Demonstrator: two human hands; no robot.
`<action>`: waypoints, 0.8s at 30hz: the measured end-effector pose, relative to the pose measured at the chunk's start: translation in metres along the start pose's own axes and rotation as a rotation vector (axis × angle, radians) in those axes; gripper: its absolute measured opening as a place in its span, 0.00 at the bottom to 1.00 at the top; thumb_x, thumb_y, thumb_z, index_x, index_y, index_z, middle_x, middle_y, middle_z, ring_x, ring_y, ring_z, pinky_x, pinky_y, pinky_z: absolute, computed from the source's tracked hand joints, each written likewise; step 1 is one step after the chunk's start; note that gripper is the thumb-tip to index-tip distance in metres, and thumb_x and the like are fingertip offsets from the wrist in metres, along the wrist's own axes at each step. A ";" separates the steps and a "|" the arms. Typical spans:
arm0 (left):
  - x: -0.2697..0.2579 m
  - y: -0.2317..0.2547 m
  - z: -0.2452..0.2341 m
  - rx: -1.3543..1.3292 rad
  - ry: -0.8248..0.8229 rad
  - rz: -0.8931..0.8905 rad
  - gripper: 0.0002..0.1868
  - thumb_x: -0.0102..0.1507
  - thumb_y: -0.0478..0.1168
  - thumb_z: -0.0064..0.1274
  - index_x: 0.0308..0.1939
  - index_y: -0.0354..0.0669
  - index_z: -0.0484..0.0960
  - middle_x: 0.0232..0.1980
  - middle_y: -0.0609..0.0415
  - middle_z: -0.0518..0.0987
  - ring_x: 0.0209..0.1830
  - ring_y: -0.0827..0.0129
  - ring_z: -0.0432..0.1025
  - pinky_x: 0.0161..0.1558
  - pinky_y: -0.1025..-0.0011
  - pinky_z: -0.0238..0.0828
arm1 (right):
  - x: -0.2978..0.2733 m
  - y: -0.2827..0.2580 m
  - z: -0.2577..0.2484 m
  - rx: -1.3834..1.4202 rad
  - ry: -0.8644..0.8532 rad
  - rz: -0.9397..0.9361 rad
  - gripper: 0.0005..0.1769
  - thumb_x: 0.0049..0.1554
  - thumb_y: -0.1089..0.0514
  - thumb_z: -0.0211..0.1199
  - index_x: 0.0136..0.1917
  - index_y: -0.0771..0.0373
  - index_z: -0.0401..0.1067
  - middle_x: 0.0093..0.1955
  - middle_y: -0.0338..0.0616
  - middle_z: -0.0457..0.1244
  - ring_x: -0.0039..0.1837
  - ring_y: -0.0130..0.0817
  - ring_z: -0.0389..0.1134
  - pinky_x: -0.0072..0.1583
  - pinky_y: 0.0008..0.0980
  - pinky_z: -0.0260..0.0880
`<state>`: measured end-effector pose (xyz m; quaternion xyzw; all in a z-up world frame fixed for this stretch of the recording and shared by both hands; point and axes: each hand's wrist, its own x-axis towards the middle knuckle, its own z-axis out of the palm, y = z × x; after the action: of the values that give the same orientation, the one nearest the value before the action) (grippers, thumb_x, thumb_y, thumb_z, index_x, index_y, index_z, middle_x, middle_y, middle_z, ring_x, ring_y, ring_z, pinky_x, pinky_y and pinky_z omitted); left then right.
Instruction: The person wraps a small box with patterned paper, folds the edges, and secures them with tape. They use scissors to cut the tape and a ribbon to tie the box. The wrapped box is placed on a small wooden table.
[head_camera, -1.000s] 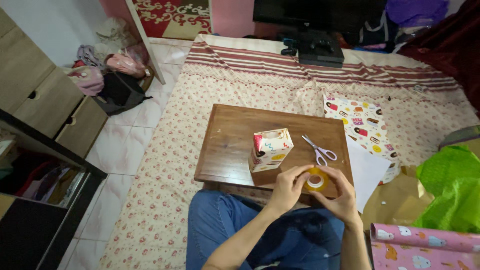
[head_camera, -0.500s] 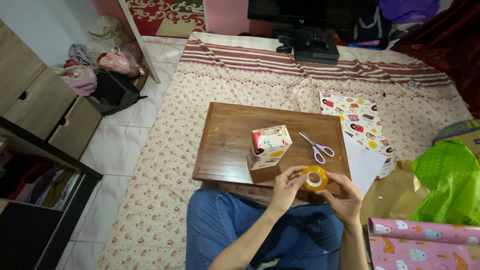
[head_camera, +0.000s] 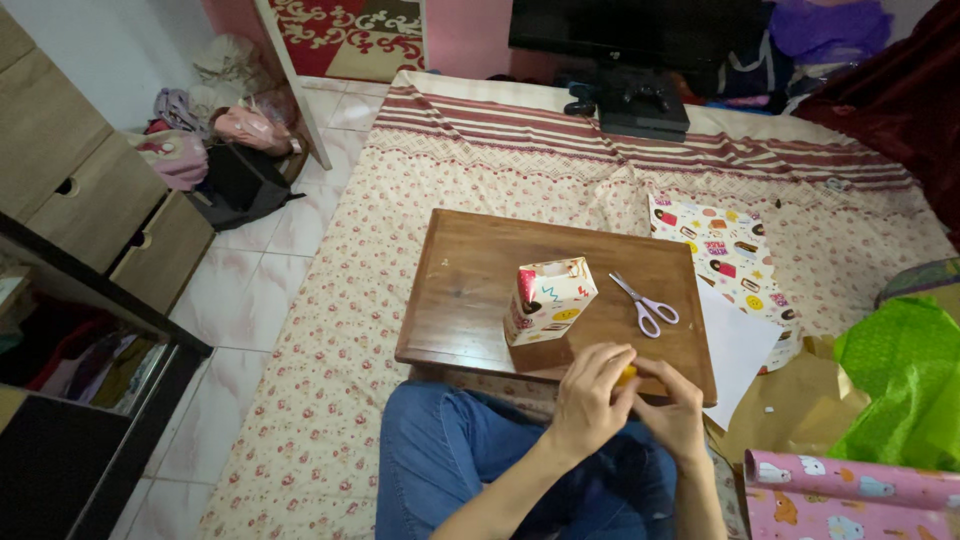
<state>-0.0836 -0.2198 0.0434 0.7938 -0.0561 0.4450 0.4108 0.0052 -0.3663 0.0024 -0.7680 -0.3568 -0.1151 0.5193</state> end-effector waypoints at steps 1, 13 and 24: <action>0.001 -0.003 0.000 -0.020 -0.010 -0.033 0.21 0.60 0.33 0.62 0.57 0.35 0.78 0.57 0.43 0.80 0.59 0.47 0.74 0.61 0.58 0.72 | 0.001 -0.006 0.000 -0.015 -0.010 0.028 0.23 0.47 0.68 0.72 0.57 0.67 0.76 0.51 0.46 0.72 0.53 0.29 0.74 0.56 0.29 0.73; 0.012 -0.031 0.000 0.032 -0.141 -0.197 0.24 0.55 0.33 0.65 0.56 0.41 0.82 0.38 0.57 0.84 0.42 0.59 0.74 0.47 0.62 0.73 | 0.016 -0.031 0.005 -0.028 -0.129 0.197 0.44 0.43 0.64 0.75 0.72 0.61 0.62 0.44 0.45 0.72 0.46 0.30 0.75 0.52 0.30 0.75; 0.004 -0.070 0.035 -0.034 -0.094 -0.154 0.11 0.56 0.25 0.55 0.39 0.38 0.73 0.38 0.49 0.76 0.45 0.50 0.70 0.47 0.56 0.67 | 0.008 0.016 0.024 0.269 -0.098 0.371 0.37 0.56 0.67 0.65 0.75 0.61 0.55 0.50 0.49 0.70 0.51 0.27 0.72 0.54 0.28 0.75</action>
<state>-0.0260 -0.1974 -0.0049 0.8087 -0.0218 0.3734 0.4540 0.0162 -0.3449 -0.0152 -0.7490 -0.2464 0.0686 0.6112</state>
